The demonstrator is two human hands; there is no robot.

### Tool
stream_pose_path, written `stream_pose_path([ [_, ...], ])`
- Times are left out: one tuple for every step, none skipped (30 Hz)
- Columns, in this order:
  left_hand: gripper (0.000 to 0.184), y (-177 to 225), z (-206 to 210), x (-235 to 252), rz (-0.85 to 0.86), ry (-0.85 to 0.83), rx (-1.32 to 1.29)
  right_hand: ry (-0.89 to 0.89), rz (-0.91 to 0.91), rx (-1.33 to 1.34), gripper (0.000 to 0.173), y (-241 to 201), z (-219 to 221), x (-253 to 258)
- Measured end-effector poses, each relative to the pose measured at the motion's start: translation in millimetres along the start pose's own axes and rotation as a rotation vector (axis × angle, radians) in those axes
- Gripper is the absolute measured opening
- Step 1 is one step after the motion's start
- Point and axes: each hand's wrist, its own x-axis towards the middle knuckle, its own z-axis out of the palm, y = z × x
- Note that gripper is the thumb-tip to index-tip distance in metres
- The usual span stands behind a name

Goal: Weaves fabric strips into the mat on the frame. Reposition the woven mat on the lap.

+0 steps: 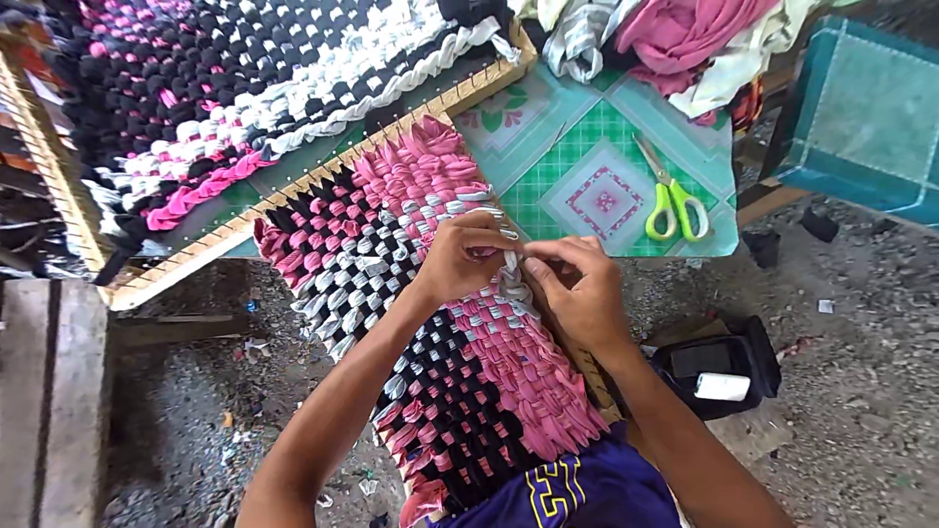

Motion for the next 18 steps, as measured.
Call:
stream_pose_path([
  [0.016, 0, 0, -1, 0.004, 0.011, -0.005, 0.01, -0.009, 0.006, 0.018, 3, 3, 0],
  [0.015, 0, 0, -2, 0.007, 0.017, -0.003, 0.022, -0.021, 0.018, 0.016, 5, 6, 1],
  [0.015, 0, 0, -3, 0.012, 0.02, 0.005, 0.039, -0.038, 0.033, 0.014, 6, 9, 2],
  [0.014, 0, 0, -3, 0.026, 0.022, 0.013, 0.054, -0.054, 0.052, 0.011, 7, 11, 3],
  [0.014, -1, -1, -2, 0.043, 0.024, 0.018, 0.057, -0.074, 0.061, 0.01, 9, 12, 5],
  [0.013, -2, -2, -1, 0.058, 0.026, 0.026, 0.045, -0.101, 0.064, 0.009, 10, 11, 8],
  [0.013, -2, -3, -1, 0.071, 0.023, 0.035, 0.025, -0.131, 0.064, 0.01, 11, 10, 10],
  [0.012, -3, -4, 0, 0.084, 0.015, 0.044, 0.002, -0.156, 0.06, 0.01, 11, 9, 11],
  [0.013, -3, -4, 1, 0.097, -0.004, 0.051, -0.015, -0.175, 0.055, 0.01, 13, 8, 14],
  [0.014, -3, -5, 2, 0.109, -0.033, 0.06, -0.021, -0.19, 0.056, 0.011, 15, 9, 15],
  [0.016, -4, -7, 4, 0.12, -0.069, 0.071, -0.023, -0.207, 0.063, 0.011, 17, 10, 17],
  [0.017, -4, -9, 6, 0.133, -0.105, 0.088, -0.027, -0.226, 0.071, 0.011, 20, 11, 19],
  [0.018, -4, -12, 9, 0.144, -0.142, 0.105, -0.037, -0.245, 0.079, 0.012, 22, 11, 21],
  [0.018, -4, -16, 11, 0.15, -0.182, 0.128, -0.048, -0.262, 0.085, 0.013, 24, 11, 23],
  [0.019, -2, -20, 14, 0.157, -0.219, 0.148, -0.063, -0.273, 0.083, 0.013, 24, 11, 23],
  [0.019, -1, -24, 16, 0.166, -0.249, 0.163, -0.077, -0.278, 0.078, 0.013, 24, 10, 24],
  [0.018, -1, -27, 19, 0.172, -0.271, 0.176, -0.084, -0.278, 0.069, 0.012, 24, 10, 25],
  [0.018, 0, -28, 21, 0.173, -0.292, 0.189, -0.087, -0.275, 0.057, 0.012, 23, 10, 25],
])
